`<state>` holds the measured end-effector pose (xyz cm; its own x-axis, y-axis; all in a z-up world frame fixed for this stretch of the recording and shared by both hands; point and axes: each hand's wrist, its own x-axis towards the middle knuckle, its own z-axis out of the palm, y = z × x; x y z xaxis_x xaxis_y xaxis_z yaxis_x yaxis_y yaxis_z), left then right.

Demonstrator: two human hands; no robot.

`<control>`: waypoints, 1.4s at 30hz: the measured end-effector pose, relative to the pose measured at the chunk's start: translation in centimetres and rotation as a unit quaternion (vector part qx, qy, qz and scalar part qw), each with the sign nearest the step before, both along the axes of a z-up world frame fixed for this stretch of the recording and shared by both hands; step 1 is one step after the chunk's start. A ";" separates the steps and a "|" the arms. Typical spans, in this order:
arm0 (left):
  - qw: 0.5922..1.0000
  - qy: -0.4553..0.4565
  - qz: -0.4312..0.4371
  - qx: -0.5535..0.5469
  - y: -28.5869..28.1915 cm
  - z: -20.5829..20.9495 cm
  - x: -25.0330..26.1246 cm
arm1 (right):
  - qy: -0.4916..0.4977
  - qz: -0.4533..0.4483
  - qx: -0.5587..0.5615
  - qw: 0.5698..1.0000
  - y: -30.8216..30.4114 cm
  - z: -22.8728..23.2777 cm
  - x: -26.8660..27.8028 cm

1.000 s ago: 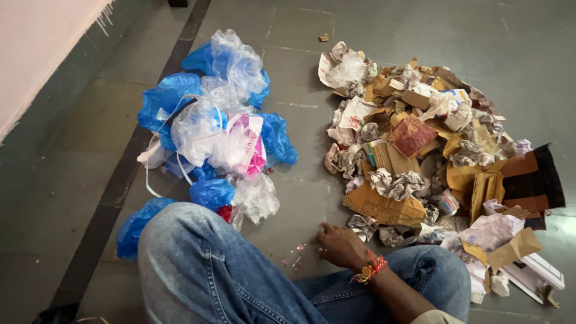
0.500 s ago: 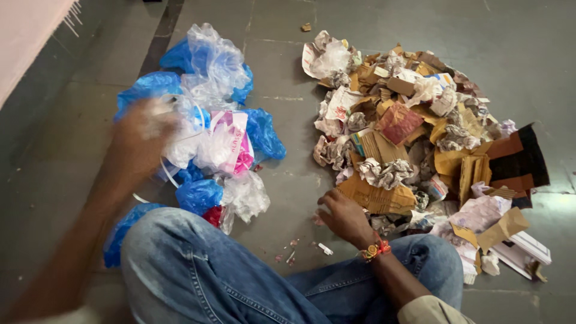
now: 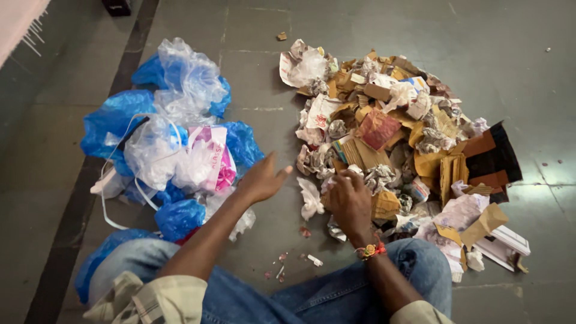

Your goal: The person sits on the floor and sorts through a pile of mixed paper and cardboard waste. They pick up pieces of paper and cardboard, crumple them, and place them into a black plastic bag. The person continues this process, gradually filling the bag with the sorted materials.

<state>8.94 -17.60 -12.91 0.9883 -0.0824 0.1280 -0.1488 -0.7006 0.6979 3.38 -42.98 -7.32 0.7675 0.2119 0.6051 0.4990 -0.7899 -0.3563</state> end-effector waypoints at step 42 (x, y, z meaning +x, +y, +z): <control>0.933 0.245 -0.139 0.223 -2.1 -6.3 -0.5 | -0.046 -0.024 -0.033 0.998 9.8 -3.2 35.4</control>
